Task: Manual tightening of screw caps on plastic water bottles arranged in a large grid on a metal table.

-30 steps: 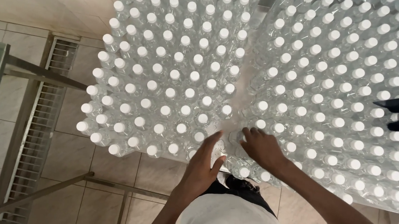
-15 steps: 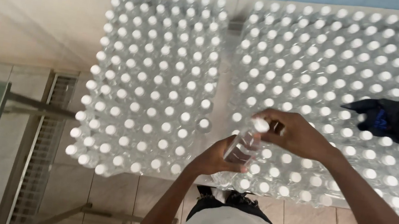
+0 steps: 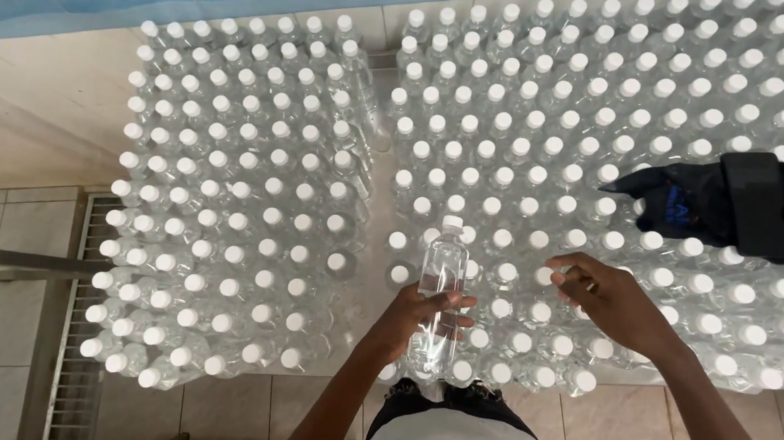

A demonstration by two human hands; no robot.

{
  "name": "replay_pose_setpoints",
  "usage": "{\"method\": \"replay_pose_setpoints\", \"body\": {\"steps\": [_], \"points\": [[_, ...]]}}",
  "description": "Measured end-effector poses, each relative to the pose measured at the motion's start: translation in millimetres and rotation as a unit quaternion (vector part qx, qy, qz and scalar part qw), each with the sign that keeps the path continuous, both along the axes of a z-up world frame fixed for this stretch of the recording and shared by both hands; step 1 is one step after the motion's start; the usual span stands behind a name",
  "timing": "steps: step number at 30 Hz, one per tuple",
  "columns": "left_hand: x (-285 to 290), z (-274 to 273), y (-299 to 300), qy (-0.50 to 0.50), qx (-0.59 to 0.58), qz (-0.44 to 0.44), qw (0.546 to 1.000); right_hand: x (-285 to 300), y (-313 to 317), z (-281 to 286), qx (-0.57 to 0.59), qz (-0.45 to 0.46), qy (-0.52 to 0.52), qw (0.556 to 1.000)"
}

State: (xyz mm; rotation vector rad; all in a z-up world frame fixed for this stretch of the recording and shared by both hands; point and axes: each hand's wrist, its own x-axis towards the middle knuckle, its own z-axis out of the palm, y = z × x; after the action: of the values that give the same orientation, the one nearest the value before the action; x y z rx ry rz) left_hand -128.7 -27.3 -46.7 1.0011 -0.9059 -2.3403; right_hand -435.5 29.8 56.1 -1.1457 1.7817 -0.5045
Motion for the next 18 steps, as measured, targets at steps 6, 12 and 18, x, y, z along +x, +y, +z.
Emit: {"method": "replay_pose_setpoints", "body": {"steps": [6,12,18], "points": [[-13.0,21.5,7.4,-0.002,-0.014,-0.019,1.000,-5.7,-16.1,-20.6,-0.018,0.077,0.016,0.997],[-16.8,46.4,15.0,-0.020,-0.060,-0.051,0.997,9.4,-38.5,23.0,-0.050,0.178,0.059,0.981],[-6.0,16.6,20.2,-0.004,-0.151,-0.143,0.978,0.6,-61.7,41.3,-0.228,0.443,0.109,0.860]]}}
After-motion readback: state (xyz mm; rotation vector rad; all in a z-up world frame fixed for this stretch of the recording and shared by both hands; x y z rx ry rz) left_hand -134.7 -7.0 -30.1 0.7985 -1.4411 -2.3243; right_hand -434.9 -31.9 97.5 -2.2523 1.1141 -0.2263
